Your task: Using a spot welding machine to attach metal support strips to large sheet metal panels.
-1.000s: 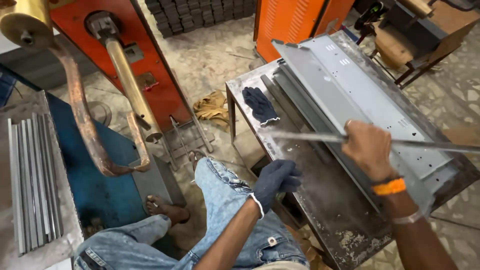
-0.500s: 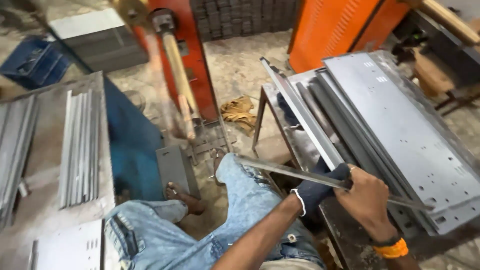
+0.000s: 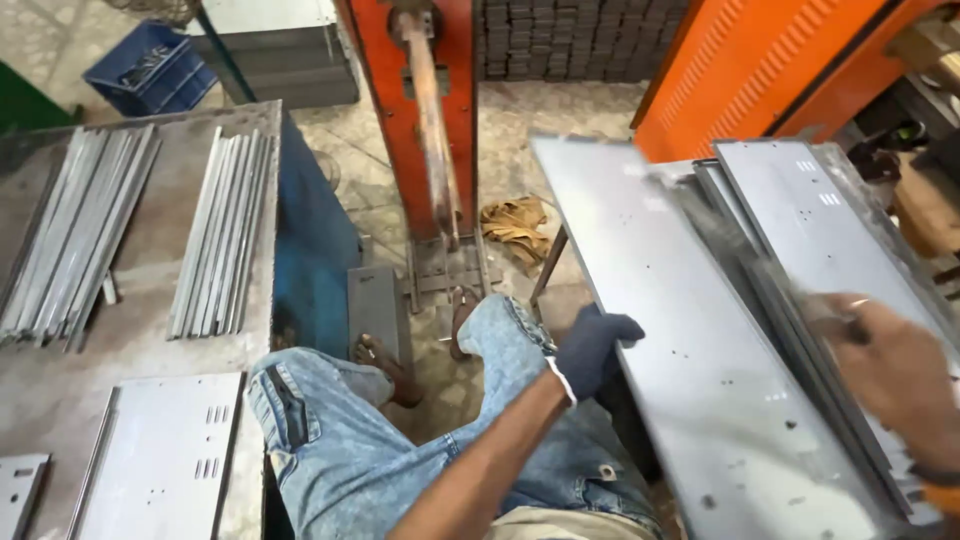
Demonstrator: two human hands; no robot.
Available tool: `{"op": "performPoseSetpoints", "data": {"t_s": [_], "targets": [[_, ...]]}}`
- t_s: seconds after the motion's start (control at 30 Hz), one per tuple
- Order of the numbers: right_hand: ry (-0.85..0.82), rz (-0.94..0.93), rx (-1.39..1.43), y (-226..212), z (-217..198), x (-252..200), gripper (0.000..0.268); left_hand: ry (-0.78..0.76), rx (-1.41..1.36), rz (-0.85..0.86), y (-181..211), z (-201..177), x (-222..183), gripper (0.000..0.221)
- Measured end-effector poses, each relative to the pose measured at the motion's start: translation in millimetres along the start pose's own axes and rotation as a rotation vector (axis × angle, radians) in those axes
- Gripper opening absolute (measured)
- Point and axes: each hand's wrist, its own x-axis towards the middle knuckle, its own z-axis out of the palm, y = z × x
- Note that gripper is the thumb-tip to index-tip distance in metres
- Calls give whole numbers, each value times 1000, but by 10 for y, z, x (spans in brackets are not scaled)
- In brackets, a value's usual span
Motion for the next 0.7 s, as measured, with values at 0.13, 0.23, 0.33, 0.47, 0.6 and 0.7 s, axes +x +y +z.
{"op": "performPoseSetpoints", "data": {"t_s": [0.13, 0.23, 0.33, 0.47, 0.6, 0.7], "targets": [[-17, 22, 168, 344, 151, 368, 36, -20, 20, 16, 1230, -17, -442, 24], [-257, 23, 528, -22, 159, 446, 45, 58, -124, -50, 2044, -34, -802, 26], [-417, 204, 834, -752, 187, 376, 50, 106, -178, 0, 2588, -200, -1078, 33], [-324, -107, 1304, -1395, 574, 416, 42, 213, -185, -23, 2906, -581, -1335, 41], [-170, -177, 1415, -2129, 683, 418, 30, 305, -121, -16, 3204, -823, -1463, 43], [-115, -178, 1402, -2398, 557, 270, 23, 327, -76, -27, 3199, -1048, -1493, 43]]}}
